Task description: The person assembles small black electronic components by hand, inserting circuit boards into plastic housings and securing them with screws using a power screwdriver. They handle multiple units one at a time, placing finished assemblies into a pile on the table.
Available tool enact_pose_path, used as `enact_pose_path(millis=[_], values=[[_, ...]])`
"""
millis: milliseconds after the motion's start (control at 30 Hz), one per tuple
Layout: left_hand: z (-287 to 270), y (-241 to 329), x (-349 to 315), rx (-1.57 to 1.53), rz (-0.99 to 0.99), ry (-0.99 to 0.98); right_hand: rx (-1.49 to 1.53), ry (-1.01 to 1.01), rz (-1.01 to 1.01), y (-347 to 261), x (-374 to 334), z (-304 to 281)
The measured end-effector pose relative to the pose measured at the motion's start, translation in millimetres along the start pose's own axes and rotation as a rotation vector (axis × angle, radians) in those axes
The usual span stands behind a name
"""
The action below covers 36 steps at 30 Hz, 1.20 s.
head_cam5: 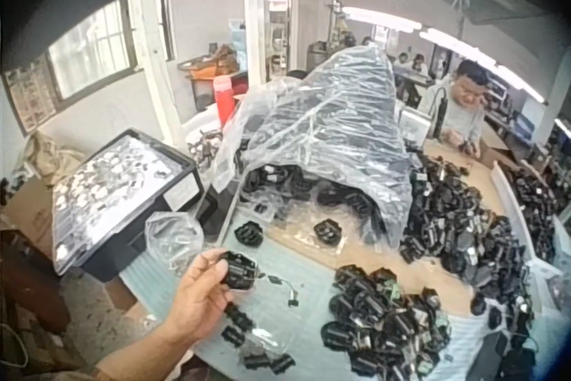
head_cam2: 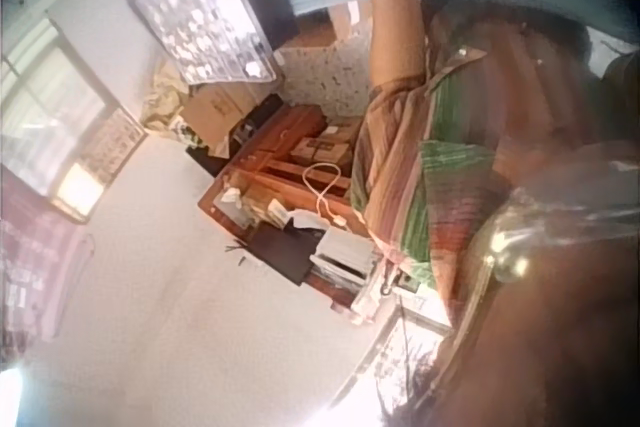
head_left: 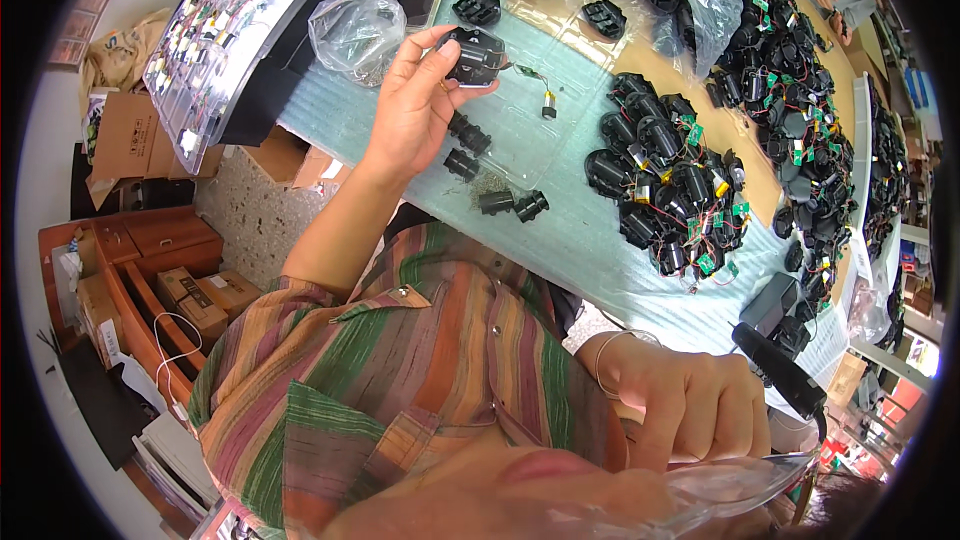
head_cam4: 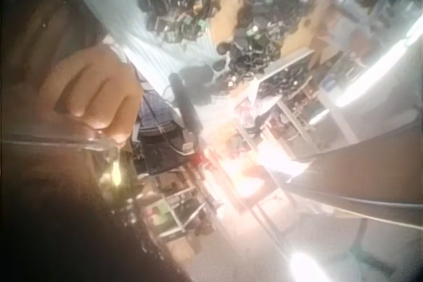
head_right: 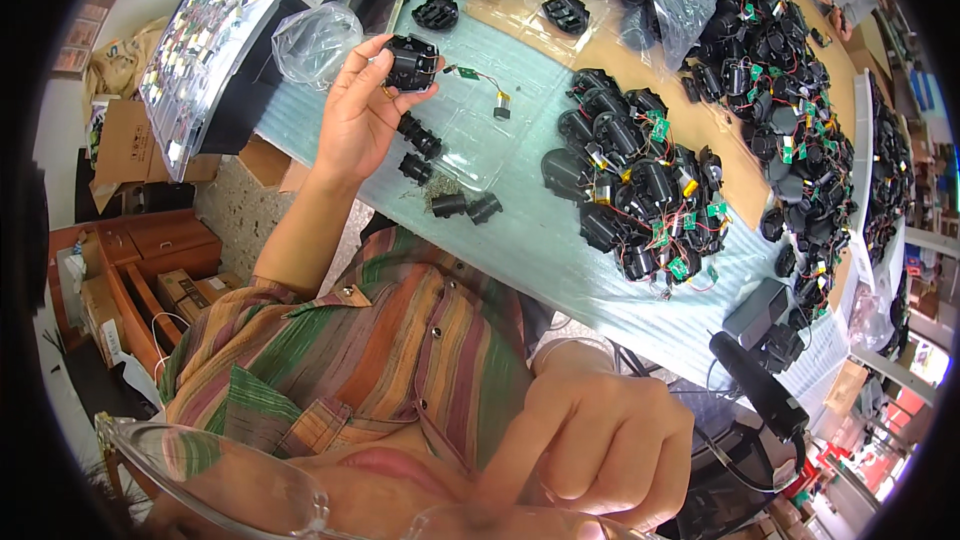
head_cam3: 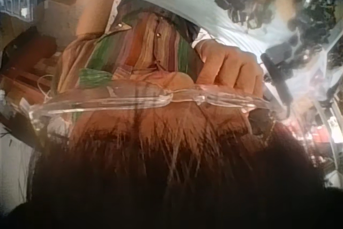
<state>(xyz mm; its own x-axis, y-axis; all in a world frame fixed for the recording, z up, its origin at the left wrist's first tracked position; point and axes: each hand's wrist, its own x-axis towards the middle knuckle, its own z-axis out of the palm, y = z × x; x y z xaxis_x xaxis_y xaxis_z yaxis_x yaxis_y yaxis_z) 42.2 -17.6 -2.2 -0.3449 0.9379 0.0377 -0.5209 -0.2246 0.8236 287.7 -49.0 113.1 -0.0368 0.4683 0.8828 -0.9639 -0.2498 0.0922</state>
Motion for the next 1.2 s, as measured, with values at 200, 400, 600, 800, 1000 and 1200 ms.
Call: enact_pose_path(millis=[200, 400, 600, 800, 1000, 1200], values=[[4.1, 2.7, -9.9, 0.084, 0.021, 0.000, -0.060, 0.002, -0.042, 3.8, -1.3, 14.6], [-0.7, -0.5, -11.9, 0.178, 0.099, -0.004, -0.177, 0.010, 0.020, 5.0, 0.8, 8.5], [-2.3, -4.2, -18.4, 0.144, 0.113, -0.062, -1.157, 0.153, 0.328, -38.0, -44.3, -12.0], [3.4, -12.9, -20.6, 0.199, 0.120, -0.101, -1.964, 0.251, 1.038, -5.0, -110.4, -36.0], [6.6, -12.0, -17.0, 0.272, 0.147, -0.183, -2.146, 0.005, 1.050, 18.9, -128.9, -59.4], [3.4, -13.9, -14.7, 0.381, 0.126, -0.229, -2.160, -0.022, 1.063, 21.2, -128.7, -61.3]])
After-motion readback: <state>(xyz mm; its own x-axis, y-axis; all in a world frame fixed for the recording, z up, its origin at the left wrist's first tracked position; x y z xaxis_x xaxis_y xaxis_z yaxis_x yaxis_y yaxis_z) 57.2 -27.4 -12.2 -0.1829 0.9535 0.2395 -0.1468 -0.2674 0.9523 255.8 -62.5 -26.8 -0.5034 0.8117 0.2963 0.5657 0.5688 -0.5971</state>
